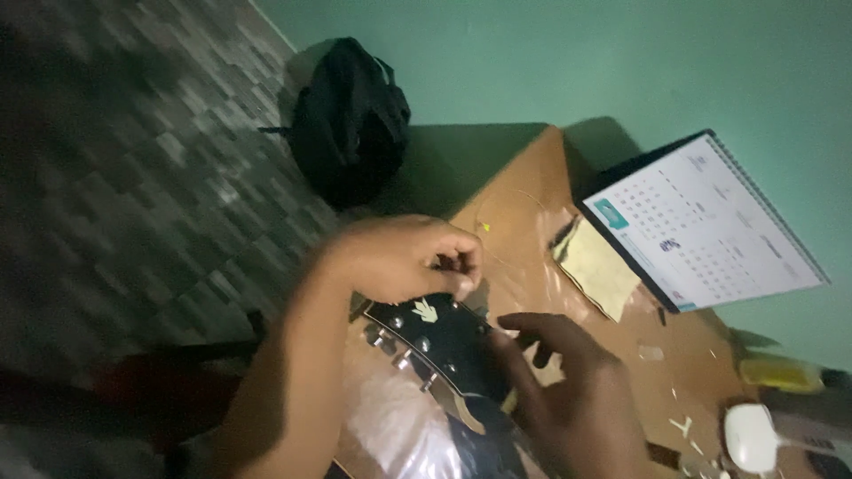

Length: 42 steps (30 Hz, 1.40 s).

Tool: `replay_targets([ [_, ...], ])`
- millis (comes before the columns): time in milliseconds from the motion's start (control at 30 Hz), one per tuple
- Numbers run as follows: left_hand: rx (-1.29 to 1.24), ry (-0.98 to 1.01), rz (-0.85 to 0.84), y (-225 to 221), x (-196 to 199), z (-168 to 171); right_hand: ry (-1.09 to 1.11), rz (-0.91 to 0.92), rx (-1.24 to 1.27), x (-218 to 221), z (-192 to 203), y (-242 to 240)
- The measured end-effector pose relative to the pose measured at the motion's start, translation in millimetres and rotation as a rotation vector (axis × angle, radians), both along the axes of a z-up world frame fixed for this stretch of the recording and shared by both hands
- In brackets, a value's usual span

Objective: Replacing and adjusting strings on an acoustic guitar, including bridge pin manipulation and headstock threading.

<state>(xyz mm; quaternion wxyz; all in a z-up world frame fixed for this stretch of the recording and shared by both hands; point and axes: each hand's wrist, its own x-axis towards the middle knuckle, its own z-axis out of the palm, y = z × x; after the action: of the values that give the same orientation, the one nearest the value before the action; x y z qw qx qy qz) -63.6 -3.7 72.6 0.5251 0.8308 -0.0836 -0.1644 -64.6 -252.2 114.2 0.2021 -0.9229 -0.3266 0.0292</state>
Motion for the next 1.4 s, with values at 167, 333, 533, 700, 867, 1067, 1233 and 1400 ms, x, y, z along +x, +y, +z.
replay_targets([
  [167,-0.121,0.071,0.021,-3,2,4,0.05,-0.305,-0.008,-17,11,-50],
  [333,-0.2,0.085,0.008,-8,9,-10,-0.196,-0.199,0.082,-30,-9,-88],
  [533,-0.209,0.086,0.011,-11,12,-12,-0.174,-0.149,0.1,-26,-24,-96],
  [700,-0.138,0.142,0.024,-13,10,6,-0.167,-0.132,0.009,-20,-26,-105],
  [867,-0.155,0.138,0.025,-12,11,1,-0.155,-0.144,0.013,-13,-26,-107],
  [1067,-0.167,0.158,0.037,-14,11,7,-0.116,-0.089,0.004,-15,-19,-106],
  [1233,-0.184,0.153,0.055,-11,12,-4,-0.107,-0.072,0.05,-14,-22,-106],
  [1400,-0.171,0.131,0.041,-12,9,4,-0.016,-0.155,0.017,-16,-23,-104],
])
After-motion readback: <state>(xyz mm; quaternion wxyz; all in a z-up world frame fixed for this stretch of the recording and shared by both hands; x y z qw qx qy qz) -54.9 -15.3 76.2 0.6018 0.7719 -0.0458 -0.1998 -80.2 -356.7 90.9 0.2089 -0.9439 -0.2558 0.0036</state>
